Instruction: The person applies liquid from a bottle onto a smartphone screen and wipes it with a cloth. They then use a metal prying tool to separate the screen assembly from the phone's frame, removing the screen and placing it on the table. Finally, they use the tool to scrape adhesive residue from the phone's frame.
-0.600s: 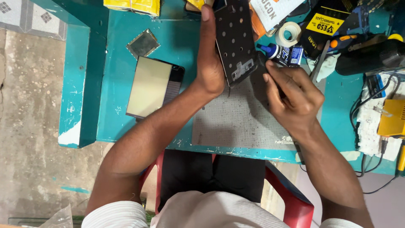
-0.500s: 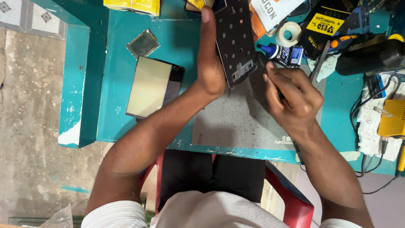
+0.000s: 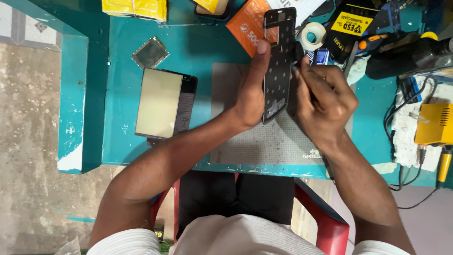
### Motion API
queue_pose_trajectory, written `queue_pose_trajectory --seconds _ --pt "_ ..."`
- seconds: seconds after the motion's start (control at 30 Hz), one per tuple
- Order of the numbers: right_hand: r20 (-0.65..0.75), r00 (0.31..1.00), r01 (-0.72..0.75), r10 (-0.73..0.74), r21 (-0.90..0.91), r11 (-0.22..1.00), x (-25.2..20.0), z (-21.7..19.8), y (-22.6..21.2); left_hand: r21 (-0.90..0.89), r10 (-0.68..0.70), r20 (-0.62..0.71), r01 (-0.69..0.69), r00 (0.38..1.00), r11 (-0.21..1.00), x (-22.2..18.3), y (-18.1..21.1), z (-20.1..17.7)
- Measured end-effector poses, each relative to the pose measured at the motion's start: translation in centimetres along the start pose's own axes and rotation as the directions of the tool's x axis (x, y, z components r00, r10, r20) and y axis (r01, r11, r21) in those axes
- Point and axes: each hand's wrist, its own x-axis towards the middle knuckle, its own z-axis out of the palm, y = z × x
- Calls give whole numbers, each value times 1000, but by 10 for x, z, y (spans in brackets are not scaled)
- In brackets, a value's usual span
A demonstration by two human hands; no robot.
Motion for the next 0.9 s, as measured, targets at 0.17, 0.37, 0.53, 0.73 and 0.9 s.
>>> queue_pose_trajectory --seconds 0.17,0.37,0.53,0.73,0.9 --pt "62 998 19 -24 66 998 -2 1 -11 25 135 22 -135 991 990 5 15 -4" --pt "84 996 15 -30 177 984 -6 -1 -18 50 231 8 -231 973 972 11 24 -11" --pt "-11 1000 -12 13 97 995 0 -6 -6 -122 -43 -43 38 998 992 -1 10 15" --pt "-67 995 -73 79 97 993 2 -26 -11 22 -55 17 54 998 998 -13 1 22" --pt "-26 997 -75 78 93 993 -13 -52 -40 104 -73 55 67 996 992 -43 3 30"
